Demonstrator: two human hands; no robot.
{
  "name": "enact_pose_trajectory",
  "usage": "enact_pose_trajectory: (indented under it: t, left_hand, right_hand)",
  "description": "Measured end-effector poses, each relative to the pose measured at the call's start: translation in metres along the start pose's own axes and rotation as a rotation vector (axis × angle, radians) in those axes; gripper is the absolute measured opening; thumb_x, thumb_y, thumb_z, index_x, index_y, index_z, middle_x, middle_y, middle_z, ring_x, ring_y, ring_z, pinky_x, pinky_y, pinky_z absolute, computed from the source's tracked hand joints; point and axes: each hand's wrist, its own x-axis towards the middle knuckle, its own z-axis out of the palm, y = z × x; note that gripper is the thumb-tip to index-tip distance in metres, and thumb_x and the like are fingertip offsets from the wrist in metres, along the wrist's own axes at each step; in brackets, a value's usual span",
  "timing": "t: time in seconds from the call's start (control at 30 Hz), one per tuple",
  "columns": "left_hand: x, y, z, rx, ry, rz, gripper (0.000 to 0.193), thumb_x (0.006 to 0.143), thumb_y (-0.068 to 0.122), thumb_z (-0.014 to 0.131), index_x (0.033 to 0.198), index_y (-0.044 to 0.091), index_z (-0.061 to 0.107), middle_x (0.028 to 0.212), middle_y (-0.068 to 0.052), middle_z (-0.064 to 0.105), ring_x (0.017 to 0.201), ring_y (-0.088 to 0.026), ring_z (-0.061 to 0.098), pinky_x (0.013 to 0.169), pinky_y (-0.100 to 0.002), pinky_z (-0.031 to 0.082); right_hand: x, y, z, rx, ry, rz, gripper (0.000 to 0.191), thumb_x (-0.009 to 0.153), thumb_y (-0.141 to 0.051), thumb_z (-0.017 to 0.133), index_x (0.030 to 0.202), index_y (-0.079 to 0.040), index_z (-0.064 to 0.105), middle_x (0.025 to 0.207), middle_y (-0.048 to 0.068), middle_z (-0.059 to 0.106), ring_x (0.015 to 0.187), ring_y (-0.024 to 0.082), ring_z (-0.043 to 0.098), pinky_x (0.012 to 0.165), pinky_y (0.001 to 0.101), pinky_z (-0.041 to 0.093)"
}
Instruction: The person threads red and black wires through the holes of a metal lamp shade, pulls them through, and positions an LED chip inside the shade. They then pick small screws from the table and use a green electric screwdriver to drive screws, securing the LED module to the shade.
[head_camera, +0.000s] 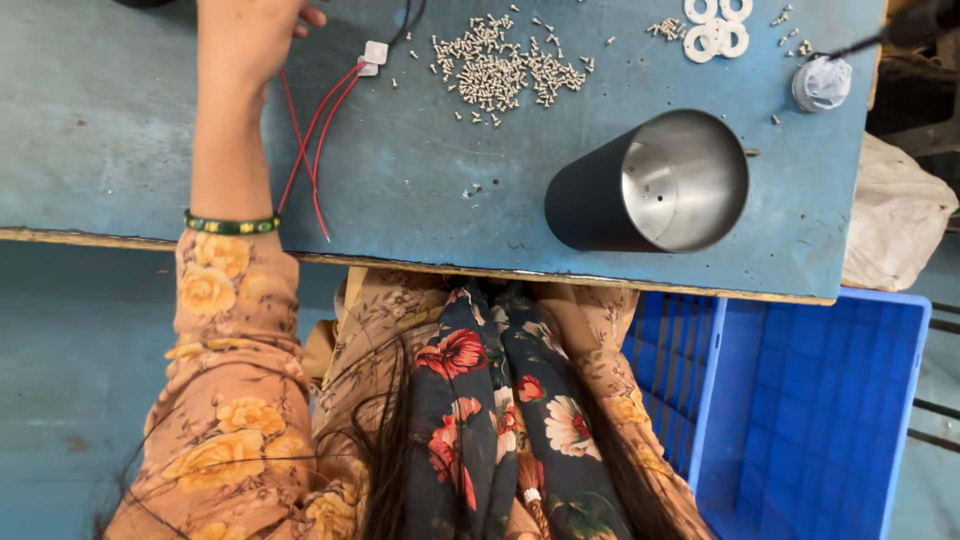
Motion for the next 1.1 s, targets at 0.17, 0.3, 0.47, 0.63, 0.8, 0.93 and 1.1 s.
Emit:
enact_pose_trajectory:
  t: [0.17, 0.3, 0.47, 0.63, 0.8, 0.93, 1.1]
  left_hand:
    - [-0.041, 0.067, -0.004, -0.719, 0.018, 0.029, 0.013, 0.110, 0.004, 0.073, 0.102, 0.001, 0.063, 0.091, -0.009, 0.068, 0.078, -0.020, 0.072, 0.068, -0.030, 0.054]
    - [-0.056, 0.115, 0.012, -0.613, 0.069, 0.188, 0.016, 0.109, 0.007, 0.071, 0.101, 0.000, 0.060, 0.085, -0.009, 0.065, 0.062, -0.017, 0.063, 0.054, -0.025, 0.046]
    - [-0.074, 0.146, 0.066, -0.502, -0.287, 0.310, 0.008, 0.110, -0.002, 0.073, 0.107, -0.005, 0.067, 0.096, -0.013, 0.070, 0.071, -0.013, 0.066, 0.059, -0.022, 0.053]
    - [-0.101, 0.171, 0.103, -0.471, -0.737, 0.281, 0.013, 0.091, -0.004, 0.077, 0.103, -0.001, 0.074, 0.096, -0.011, 0.073, 0.073, -0.011, 0.068, 0.059, -0.021, 0.053]
    - [-0.125, 0.176, 0.135, -0.380, -1.016, 0.236, 0.008, 0.092, 0.003, 0.076, 0.100, 0.004, 0.076, 0.094, -0.003, 0.078, 0.080, -0.009, 0.074, 0.067, -0.022, 0.057]
    - [-0.140, 0.160, 0.164, -0.367, -1.097, 0.174, 0.011, 0.091, 0.007, 0.076, 0.103, 0.005, 0.078, 0.093, -0.004, 0.079, 0.076, -0.009, 0.073, 0.068, -0.023, 0.057]
    - [-0.156, 0.132, 0.192, -0.401, -1.083, 0.198, 0.014, 0.093, 0.008, 0.075, 0.106, 0.004, 0.078, 0.094, -0.005, 0.079, 0.079, -0.011, 0.074, 0.070, -0.024, 0.057]
  right_hand:
    - [0.006, -0.009, -0.009, 0.004, -0.011, 0.023, 0.033, 0.094, -0.022, 0.065, 0.120, -0.002, 0.069, 0.117, 0.019, 0.072, 0.107, 0.033, 0.067, 0.095, 0.0418, 0.052]
    - [0.010, -0.016, -0.017, 0.025, 0.001, 0.058, 0.034, 0.093, -0.023, 0.066, 0.120, -0.002, 0.069, 0.117, 0.018, 0.073, 0.106, 0.032, 0.068, 0.094, 0.0408, 0.052]
    - [0.013, -0.017, -0.021, 0.102, 0.017, 0.105, 0.035, 0.093, -0.024, 0.066, 0.121, -0.002, 0.069, 0.116, 0.018, 0.073, 0.104, 0.031, 0.069, 0.093, 0.0396, 0.053]
    - [-0.005, -0.018, -0.030, 0.327, 0.013, 0.206, 0.036, 0.093, -0.025, 0.067, 0.122, -0.003, 0.070, 0.116, 0.017, 0.074, 0.103, 0.029, 0.070, 0.091, 0.0385, 0.054]
    - [-0.062, -0.034, -0.077, 0.548, -0.092, 0.429, 0.038, 0.093, -0.026, 0.067, 0.123, -0.003, 0.070, 0.116, 0.017, 0.075, 0.102, 0.028, 0.071, 0.090, 0.0373, 0.054]
    - [-0.108, -0.045, -0.147, 0.589, -0.052, 0.198, 0.037, 0.095, -0.022, 0.068, 0.123, 0.002, 0.065, 0.116, 0.019, 0.070, 0.098, 0.026, 0.069, 0.086, 0.0374, 0.053]
    - [-0.163, -0.013, -0.265, 0.728, -0.085, 0.634, 0.014, 0.092, -0.005, 0.062, 0.096, 0.000, 0.075, 0.088, 0.012, 0.078, 0.080, 0.021, 0.076, 0.074, 0.0323, 0.063]
